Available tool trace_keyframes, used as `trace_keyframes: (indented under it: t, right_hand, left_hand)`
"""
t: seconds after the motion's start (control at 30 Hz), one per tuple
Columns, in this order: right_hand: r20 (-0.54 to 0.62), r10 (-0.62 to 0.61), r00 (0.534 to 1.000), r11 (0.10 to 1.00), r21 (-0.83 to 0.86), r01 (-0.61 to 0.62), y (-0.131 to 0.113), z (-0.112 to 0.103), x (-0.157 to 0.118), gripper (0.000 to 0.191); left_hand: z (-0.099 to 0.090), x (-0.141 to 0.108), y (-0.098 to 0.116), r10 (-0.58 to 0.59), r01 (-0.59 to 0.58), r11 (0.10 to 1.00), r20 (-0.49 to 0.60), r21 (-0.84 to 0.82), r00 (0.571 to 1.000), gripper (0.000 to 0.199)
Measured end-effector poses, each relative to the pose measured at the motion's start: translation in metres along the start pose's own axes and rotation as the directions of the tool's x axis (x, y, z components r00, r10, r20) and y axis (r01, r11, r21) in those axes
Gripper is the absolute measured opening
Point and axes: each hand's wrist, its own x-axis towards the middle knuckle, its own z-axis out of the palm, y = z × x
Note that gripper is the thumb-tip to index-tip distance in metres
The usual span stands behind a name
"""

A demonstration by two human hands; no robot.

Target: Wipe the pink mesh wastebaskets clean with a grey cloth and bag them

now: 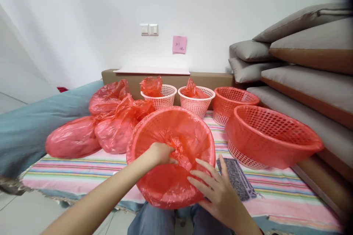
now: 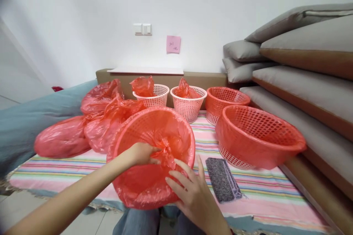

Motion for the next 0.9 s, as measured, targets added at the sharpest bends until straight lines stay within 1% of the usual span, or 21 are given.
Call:
trace_keyframes:
  t: [0.03,0.07,0.1,0.13,0.17,0.23,0.3,0.33,0.43,0.47,0.53,0.57,0.6,0.63,0.67,0.7,0.73,0.77,0.8,0.83,0.9]
  right_hand:
    - [-0.02,0.032,0.999,0.999,0.006,-0.032,0.001,-0.001,0.0,0.023]
    - [-0.042,0.056,0.998,0.998,0.018,-0.055,0.002,-0.002,0.0,0.019]
    - [-0.061,0.069,0.996,0.997,0.031,-0.067,0.004,-0.002,0.0,0.02]
    - [-0.072,0.074,0.995,0.997,0.039,-0.071,0.005,-0.004,-0.001,0.022]
    - [-0.075,0.074,0.994,0.997,0.042,-0.071,0.007,-0.005,-0.002,0.022]
    - [-0.05,0.066,0.997,0.997,0.033,-0.064,0.01,-0.011,-0.008,0.018]
    - [-0.002,0.059,0.998,0.998,0.024,-0.059,0.01,-0.02,-0.018,0.016]
    - [0.029,0.061,0.998,0.998,0.025,-0.062,0.01,-0.027,-0.024,0.016]
    - [0.141,0.037,0.989,0.996,0.08,-0.049,0.007,-0.054,-0.041,0.011]
    - [0.169,0.013,0.986,0.992,0.119,-0.033,0.005,-0.066,-0.043,0.019]
    - [0.172,-0.024,0.985,0.977,0.214,-0.014,0.003,-0.091,-0.04,0.045]
    - [0.149,-0.017,0.989,0.966,0.257,-0.022,0.001,-0.101,-0.034,0.049]
    - [0.135,0.016,0.991,0.956,0.289,-0.055,0.0,-0.107,-0.025,0.047]
    - [0.142,0.064,0.988,0.945,0.309,-0.106,-0.002,-0.109,-0.013,0.041]
    - [0.163,0.117,0.98,0.934,0.316,-0.164,-0.003,-0.106,0.0,0.034]
    - [0.237,0.169,0.957,0.924,0.3,-0.237,-0.003,-0.095,0.013,0.032]
    - [0.3,0.22,0.928,0.916,0.263,-0.302,-0.003,-0.079,0.025,0.033]
    - [0.364,0.245,0.899,0.913,0.225,-0.34,-0.001,-0.058,0.036,0.031]
    - [0.448,0.291,0.846,0.902,0.168,-0.399,0.001,-0.033,0.044,0.026]
    - [0.5,0.331,0.8,0.889,0.119,-0.442,0.004,-0.007,0.049,0.021]
    - [0.549,0.415,0.725,0.855,0.036,-0.517,0.011,0.044,0.052,0.022]
  left_hand:
    - [-0.012,-0.021,-0.005,0.065,-0.064,0.998,0.031,-0.013,0.997,0.04]
    - [-0.022,-0.042,-0.009,0.14,-0.138,0.99,0.043,-0.033,0.989,0.036]
    - [-0.028,-0.062,-0.013,0.225,-0.223,0.972,0.016,-0.079,0.974,0.035]
    - [-0.031,-0.08,-0.015,0.27,-0.275,0.953,-0.051,-0.131,0.961,0.037]
    - [-0.03,-0.096,-0.016,0.317,-0.337,0.928,-0.136,-0.156,0.938,0.037]
    - [-0.021,-0.119,-0.015,0.397,-0.442,0.886,-0.264,-0.14,0.879,0.035]
    - [-0.009,-0.133,-0.008,0.455,-0.502,0.862,-0.331,-0.067,0.826,0.023]
    - [-0.003,-0.137,-0.003,0.477,-0.517,0.855,-0.354,-0.023,0.804,0.021]
    - [0.01,-0.146,0.016,0.518,-0.537,0.839,-0.427,0.088,0.741,0.033]
    - [0.013,-0.149,0.022,0.525,-0.539,0.835,-0.453,0.112,0.72,0.034]
    - [0.019,-0.154,0.036,0.525,-0.537,0.833,-0.499,0.135,0.689,0.035]
    - [0.023,-0.157,0.042,0.522,-0.538,0.832,-0.515,0.133,0.68,0.036]
    - [0.027,-0.16,0.048,0.519,-0.542,0.831,-0.526,0.127,0.673,0.036]
    - [0.031,-0.162,0.054,0.517,-0.546,0.829,-0.536,0.12,0.667,0.036]
    - [0.035,-0.165,0.059,0.512,-0.549,0.828,-0.551,0.113,0.659,0.036]
    - [0.039,-0.167,0.064,0.506,-0.551,0.828,-0.567,0.105,0.65,0.036]
    - [0.042,-0.169,0.068,0.498,-0.55,0.829,-0.584,0.102,0.642,0.036]
    - [0.045,-0.171,0.072,0.486,-0.545,0.832,-0.603,0.099,0.632,0.037]
    - [0.048,-0.172,0.076,0.476,-0.541,0.836,-0.619,0.096,0.625,0.039]
    - [0.05,-0.172,0.08,0.468,-0.537,0.838,-0.631,0.094,0.619,0.04]
    - [0.052,-0.172,0.086,0.446,-0.524,0.847,-0.653,0.089,0.612,0.042]
